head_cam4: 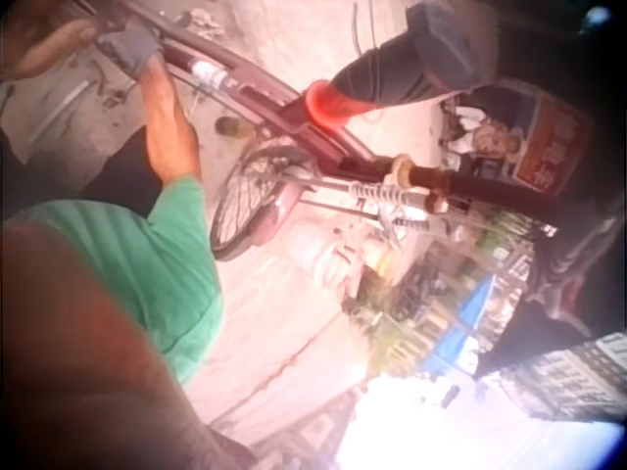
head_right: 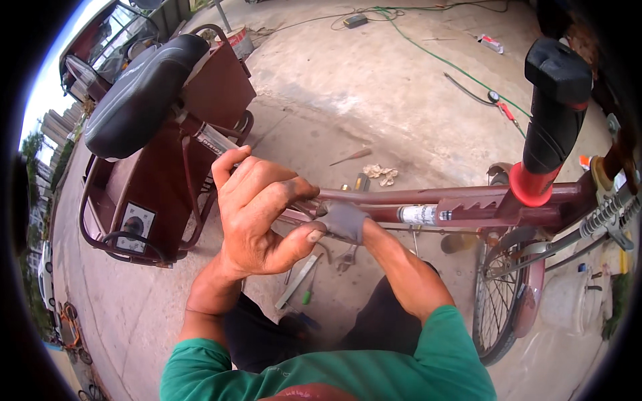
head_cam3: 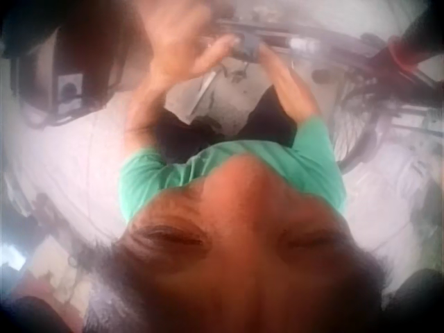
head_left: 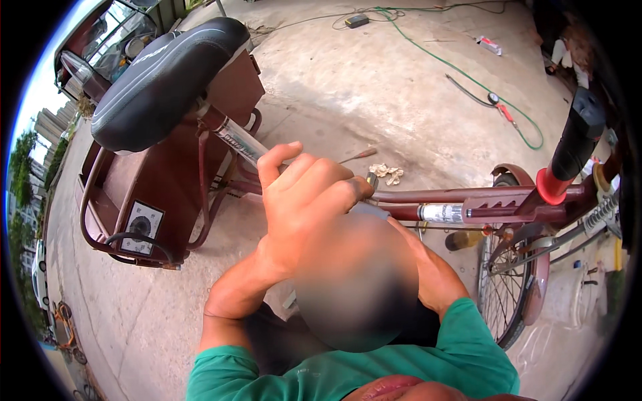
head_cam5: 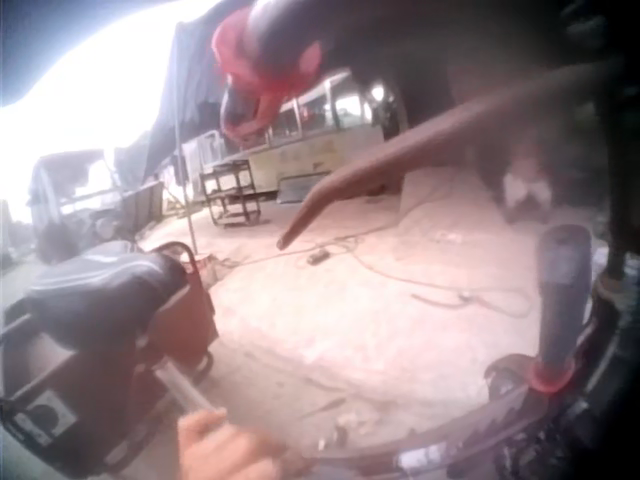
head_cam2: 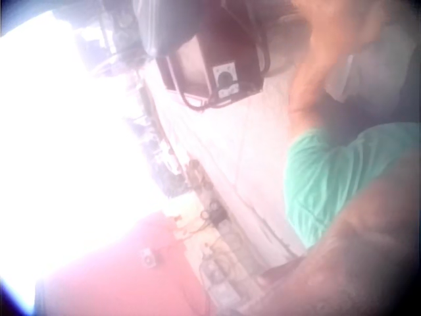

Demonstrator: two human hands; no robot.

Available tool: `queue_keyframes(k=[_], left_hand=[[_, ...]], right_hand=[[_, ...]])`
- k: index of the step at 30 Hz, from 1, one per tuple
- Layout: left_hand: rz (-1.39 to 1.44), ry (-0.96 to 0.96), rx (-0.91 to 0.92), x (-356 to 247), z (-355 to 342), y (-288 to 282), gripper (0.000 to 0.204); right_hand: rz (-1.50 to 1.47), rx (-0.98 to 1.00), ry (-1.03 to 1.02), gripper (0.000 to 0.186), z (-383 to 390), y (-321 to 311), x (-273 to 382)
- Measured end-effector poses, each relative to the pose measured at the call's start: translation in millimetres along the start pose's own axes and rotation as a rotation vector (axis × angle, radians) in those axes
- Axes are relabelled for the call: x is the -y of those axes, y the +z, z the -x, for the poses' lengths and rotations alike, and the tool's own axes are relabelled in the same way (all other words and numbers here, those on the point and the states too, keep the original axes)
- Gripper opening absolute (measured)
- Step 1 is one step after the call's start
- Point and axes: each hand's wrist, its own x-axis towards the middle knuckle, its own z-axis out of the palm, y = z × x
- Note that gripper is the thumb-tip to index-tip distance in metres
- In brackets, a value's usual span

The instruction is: The person retrieves tools from a bucket, then repairs a tricycle by filing small metal components and inserting a pin into the crank assembly.

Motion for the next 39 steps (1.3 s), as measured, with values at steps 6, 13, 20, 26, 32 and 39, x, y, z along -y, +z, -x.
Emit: queue_keyframes(k=[6,13,20,26,32,39], left_hand=[[0.081,0.065,-0.131,13,-2,13,0.046],[0.355,0.150,0.098,26,-8,-1,0.048],[0.287,0.165,0.101,18,-4,-2,0.042],[0.672,-0.549,-0.577,6,43,9,0.062],[1.193,-0.965,-0.462,4,51,23,0.062],[1.398,-1.064,-0.409,-15,7,22,0.058]], right_hand=[[-0.078,-0.049,-0.153,0.032,13,-7,14],[0.318,0.084,0.058,0.026,-5,-6,3],[-0.022,-0.263,-0.137,0.027,-10,11,-22],[-0.050,-0.043,-0.011,0.035,-33,9,-61],[-0.045,-0.020,0.001,0.037,-35,7,-60],[-0.032,-0.063,-0.003,0.041,-32,9,-55]])
